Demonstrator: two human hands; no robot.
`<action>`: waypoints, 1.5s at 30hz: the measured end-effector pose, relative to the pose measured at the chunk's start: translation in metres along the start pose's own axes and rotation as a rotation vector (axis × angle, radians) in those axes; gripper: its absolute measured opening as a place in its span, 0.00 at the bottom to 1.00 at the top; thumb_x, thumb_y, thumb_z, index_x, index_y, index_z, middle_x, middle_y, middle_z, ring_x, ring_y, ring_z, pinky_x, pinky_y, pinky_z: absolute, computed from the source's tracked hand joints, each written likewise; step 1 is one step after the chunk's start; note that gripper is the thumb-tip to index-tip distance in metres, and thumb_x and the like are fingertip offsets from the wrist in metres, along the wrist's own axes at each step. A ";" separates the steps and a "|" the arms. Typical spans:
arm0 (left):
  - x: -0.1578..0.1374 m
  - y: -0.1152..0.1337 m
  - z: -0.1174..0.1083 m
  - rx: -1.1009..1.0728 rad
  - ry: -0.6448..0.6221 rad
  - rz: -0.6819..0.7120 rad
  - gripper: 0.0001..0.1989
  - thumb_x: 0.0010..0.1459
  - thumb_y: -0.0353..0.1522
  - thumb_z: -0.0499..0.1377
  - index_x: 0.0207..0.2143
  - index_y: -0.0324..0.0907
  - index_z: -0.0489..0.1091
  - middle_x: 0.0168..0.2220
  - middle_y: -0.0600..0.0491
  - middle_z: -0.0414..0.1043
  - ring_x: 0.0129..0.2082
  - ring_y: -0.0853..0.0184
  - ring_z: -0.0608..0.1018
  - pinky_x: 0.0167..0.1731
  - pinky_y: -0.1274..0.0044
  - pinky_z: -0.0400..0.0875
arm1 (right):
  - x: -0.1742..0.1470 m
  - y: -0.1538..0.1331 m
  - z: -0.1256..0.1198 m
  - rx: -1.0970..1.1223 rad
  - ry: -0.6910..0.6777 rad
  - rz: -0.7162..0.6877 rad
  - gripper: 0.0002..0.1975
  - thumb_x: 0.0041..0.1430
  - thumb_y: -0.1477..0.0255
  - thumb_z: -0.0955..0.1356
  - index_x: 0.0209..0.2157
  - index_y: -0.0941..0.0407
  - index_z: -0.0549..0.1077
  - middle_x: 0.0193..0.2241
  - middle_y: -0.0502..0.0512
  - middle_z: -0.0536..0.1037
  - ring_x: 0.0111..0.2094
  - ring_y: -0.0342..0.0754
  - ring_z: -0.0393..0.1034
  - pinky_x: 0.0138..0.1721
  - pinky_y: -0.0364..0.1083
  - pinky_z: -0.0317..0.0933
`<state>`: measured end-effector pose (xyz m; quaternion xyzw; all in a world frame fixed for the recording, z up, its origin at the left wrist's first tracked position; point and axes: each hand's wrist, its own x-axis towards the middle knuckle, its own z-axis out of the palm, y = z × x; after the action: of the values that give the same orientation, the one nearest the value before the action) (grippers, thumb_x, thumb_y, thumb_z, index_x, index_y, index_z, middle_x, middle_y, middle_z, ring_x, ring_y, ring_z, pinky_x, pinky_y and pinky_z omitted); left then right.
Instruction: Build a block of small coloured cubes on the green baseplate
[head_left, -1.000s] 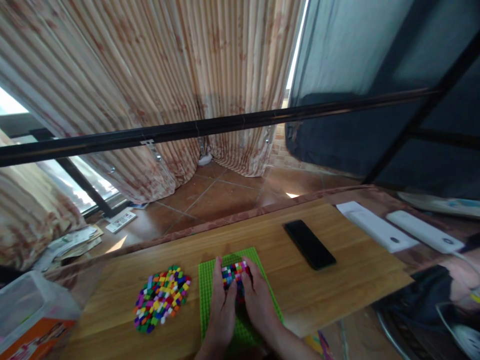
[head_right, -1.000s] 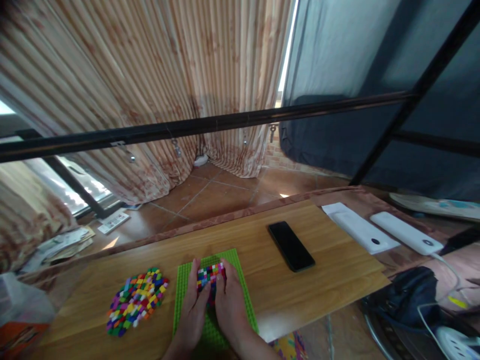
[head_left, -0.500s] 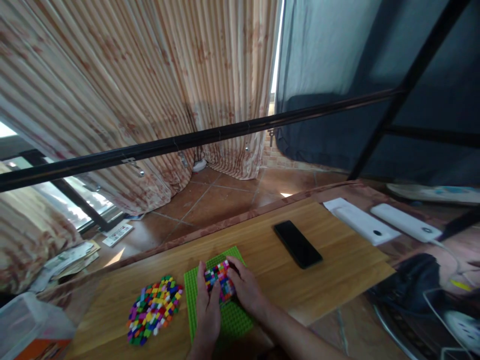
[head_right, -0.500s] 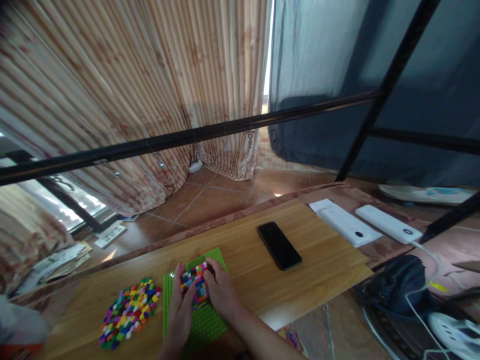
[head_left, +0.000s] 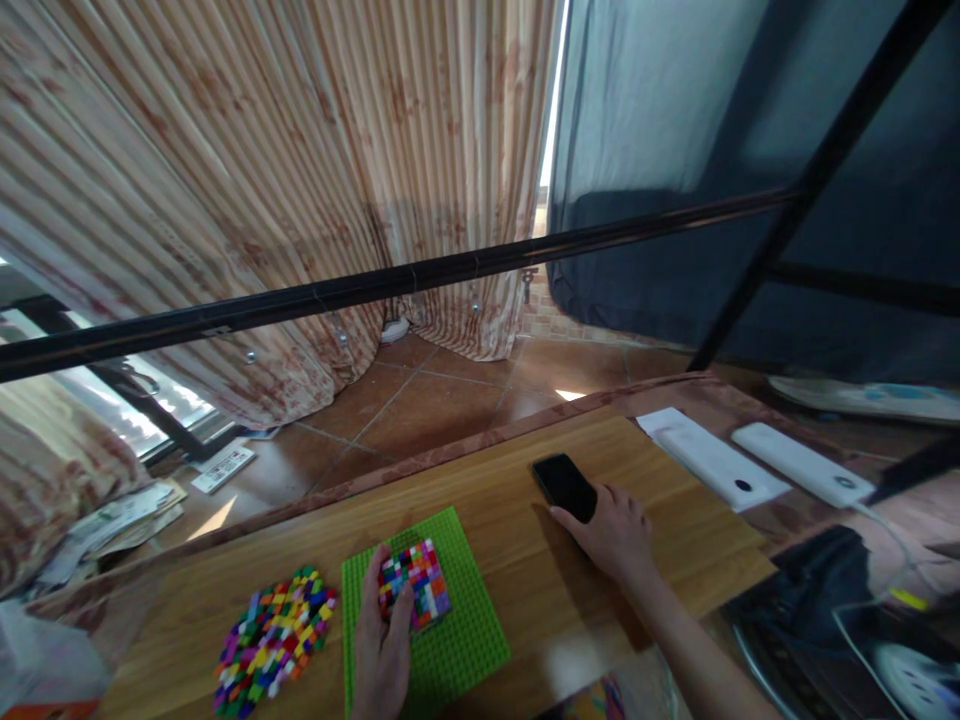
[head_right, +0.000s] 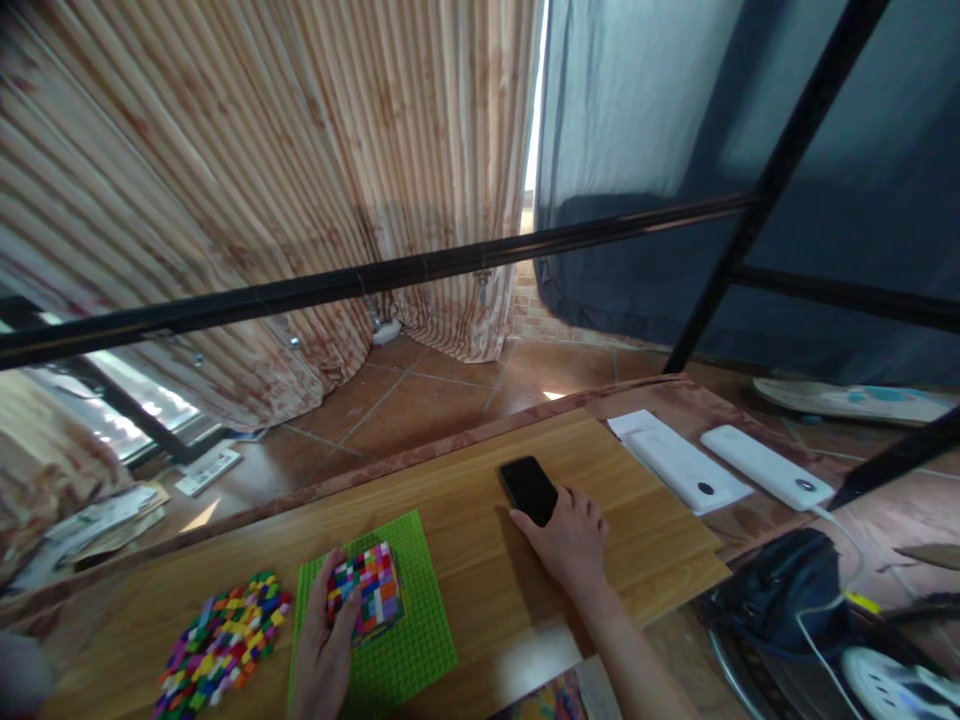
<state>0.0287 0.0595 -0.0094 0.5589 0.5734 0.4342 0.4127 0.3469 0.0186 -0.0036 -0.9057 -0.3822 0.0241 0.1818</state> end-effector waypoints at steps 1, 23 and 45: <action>0.000 0.001 0.000 0.008 0.000 -0.002 0.31 0.59 0.46 0.55 0.62 0.44 0.58 0.65 0.46 0.57 0.62 0.57 0.66 0.59 0.70 0.65 | 0.001 -0.004 0.001 -0.014 -0.013 -0.001 0.38 0.50 0.46 0.67 0.52 0.62 0.68 0.52 0.71 0.70 0.54 0.67 0.62 0.50 0.60 0.56; 0.001 0.006 -0.001 0.074 0.025 -0.013 0.31 0.58 0.46 0.56 0.59 0.40 0.62 0.59 0.43 0.65 0.56 0.54 0.72 0.53 0.67 0.70 | 0.007 -0.018 0.003 -0.005 0.027 0.069 0.33 0.47 0.53 0.71 0.49 0.61 0.69 0.51 0.68 0.71 0.52 0.65 0.63 0.48 0.57 0.56; -0.001 0.009 0.000 0.064 0.004 -0.020 0.30 0.59 0.46 0.55 0.59 0.40 0.61 0.57 0.44 0.67 0.52 0.58 0.74 0.52 0.69 0.70 | 0.045 0.067 -0.011 0.566 -0.339 -0.142 0.33 0.42 0.59 0.72 0.50 0.62 0.72 0.48 0.64 0.76 0.48 0.58 0.71 0.49 0.53 0.63</action>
<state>0.0315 0.0586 -0.0007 0.5651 0.5934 0.4125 0.3979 0.4261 0.0038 -0.0119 -0.7735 -0.4474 0.2668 0.3609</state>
